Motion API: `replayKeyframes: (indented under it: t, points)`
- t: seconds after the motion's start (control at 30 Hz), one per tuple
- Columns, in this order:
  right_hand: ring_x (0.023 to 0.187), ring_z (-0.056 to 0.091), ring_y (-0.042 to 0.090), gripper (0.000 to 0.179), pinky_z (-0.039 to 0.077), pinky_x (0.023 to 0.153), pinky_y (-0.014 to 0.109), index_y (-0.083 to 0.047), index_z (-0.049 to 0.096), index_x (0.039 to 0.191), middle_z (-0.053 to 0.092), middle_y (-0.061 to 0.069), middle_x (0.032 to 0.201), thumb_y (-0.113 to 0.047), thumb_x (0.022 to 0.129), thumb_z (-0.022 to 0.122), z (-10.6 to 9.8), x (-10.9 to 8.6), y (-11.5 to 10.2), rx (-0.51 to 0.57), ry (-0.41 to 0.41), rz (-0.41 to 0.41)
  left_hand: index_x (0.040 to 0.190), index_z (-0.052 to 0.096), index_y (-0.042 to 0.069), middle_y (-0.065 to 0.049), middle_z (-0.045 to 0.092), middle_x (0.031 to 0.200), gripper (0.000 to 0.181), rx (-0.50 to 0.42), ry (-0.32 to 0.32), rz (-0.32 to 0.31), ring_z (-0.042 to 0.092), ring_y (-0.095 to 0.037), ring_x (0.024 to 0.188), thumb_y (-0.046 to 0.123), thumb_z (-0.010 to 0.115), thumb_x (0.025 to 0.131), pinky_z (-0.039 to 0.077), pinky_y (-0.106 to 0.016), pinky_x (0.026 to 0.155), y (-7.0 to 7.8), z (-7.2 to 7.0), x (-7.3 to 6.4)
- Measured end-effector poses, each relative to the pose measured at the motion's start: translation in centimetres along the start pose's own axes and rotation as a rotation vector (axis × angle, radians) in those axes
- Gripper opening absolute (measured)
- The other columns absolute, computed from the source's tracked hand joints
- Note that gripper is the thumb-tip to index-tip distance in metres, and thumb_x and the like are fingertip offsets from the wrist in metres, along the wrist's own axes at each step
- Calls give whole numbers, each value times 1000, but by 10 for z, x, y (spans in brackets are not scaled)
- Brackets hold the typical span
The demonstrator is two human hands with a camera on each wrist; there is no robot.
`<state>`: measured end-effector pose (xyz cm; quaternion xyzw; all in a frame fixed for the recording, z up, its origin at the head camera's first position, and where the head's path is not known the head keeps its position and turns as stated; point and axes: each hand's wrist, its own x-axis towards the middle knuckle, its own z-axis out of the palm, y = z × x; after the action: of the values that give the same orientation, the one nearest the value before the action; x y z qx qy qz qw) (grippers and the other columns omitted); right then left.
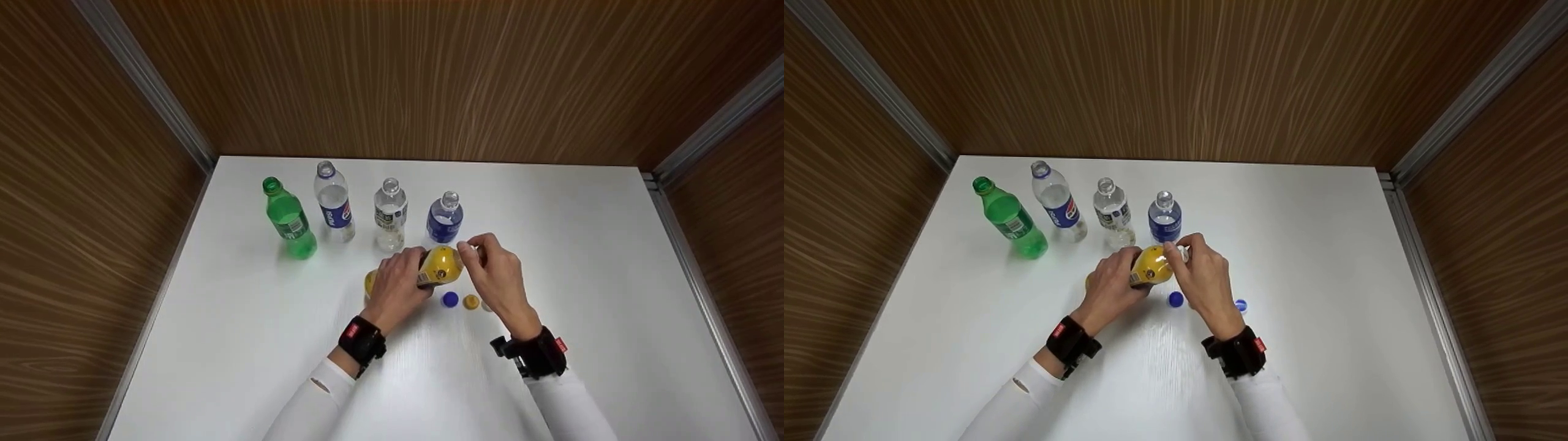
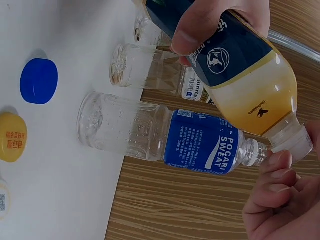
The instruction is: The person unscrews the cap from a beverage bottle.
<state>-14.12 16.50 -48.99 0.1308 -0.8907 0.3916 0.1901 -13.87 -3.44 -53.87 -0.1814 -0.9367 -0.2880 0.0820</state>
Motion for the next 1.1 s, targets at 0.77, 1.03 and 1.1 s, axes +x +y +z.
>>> replayKeyframes:
  t: [0.77, 1.03, 1.1]
  points:
    - [65, 46, 11, 9, 37, 56, 24, -1, 59, 100, 55, 1, 76, -2, 98, 68, -4, 1, 3, 68, -15, -210, 138, 53, 12, -6, 67, 125, 69, -219, -207, -136, 64, -22, 112, 22, 90, 80, 51, -43, 101, 5, -12, 6]
    - [69, 49, 11, 12, 41, 58, 23, -1, 60, 102, 58, 4, 83, -1, 96, 70, -7, 2, 5, 90, -73, -267, 136, 51, 10, -7, 67, 122, 67, -326, -266, -86, 65, -20, 108, 20, 87, 80, 53, -39, 96, -1, -13, 6]
    - [70, 49, 11, 13, 42, 58, 24, 0, 60, 102, 59, 4, 84, 0, 95, 71, -7, 2, 5, 92, -79, -274, 136, 51, 9, -8, 67, 122, 67, -348, -277, -83, 64, -21, 109, 19, 87, 80, 52, -39, 97, -2, -12, 6]
